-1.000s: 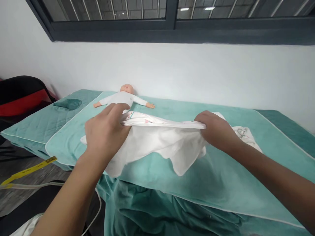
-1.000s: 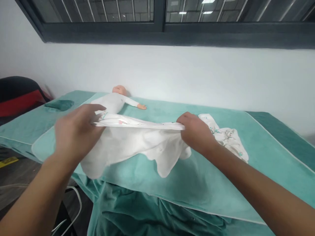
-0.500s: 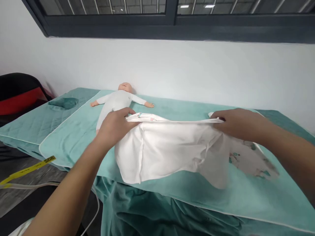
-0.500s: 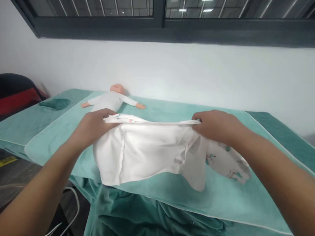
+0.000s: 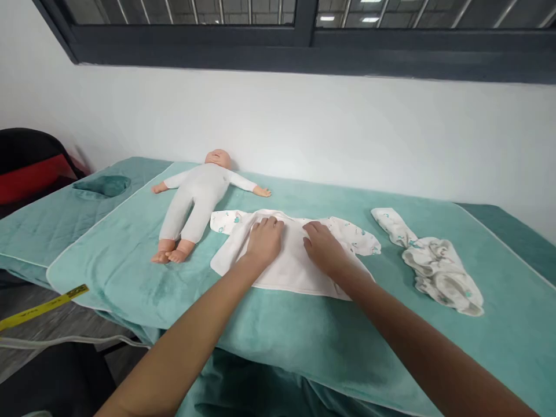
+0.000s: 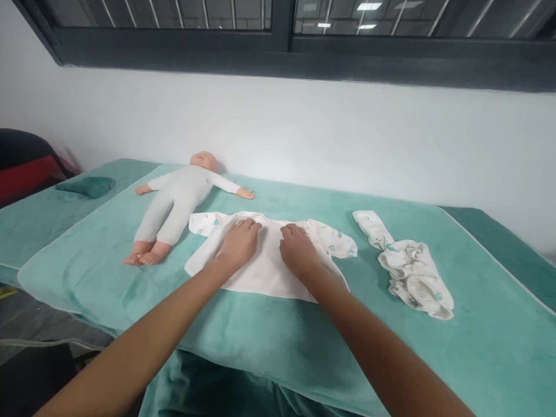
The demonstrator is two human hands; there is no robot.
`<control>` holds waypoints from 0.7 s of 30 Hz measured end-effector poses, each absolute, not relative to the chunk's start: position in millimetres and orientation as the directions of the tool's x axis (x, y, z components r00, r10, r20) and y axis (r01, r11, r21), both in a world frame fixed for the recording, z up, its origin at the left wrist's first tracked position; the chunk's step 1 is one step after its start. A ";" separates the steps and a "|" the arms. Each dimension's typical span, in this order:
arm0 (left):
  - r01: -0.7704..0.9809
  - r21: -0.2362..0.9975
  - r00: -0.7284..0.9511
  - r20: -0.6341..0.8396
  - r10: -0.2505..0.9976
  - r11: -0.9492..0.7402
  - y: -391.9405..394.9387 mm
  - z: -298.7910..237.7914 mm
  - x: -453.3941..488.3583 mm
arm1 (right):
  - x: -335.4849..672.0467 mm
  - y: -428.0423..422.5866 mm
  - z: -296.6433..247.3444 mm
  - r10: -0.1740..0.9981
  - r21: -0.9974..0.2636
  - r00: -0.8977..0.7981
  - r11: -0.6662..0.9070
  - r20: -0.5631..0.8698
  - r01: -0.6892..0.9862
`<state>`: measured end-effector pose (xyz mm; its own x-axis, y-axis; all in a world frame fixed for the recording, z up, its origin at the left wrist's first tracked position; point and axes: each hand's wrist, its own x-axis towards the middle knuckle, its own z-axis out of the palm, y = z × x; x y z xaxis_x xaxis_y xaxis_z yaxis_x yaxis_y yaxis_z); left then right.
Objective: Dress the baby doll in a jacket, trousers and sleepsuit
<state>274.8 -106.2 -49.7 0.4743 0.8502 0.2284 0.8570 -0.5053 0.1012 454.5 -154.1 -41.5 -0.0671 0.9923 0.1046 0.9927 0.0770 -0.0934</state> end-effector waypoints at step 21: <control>0.887 0.194 0.357 0.289 0.889 -0.419 -81.1 -84.7 291.1 | 449.6 -125.5 -83.8 0.960 -0.287 0.201 -0.140 0.195 0.948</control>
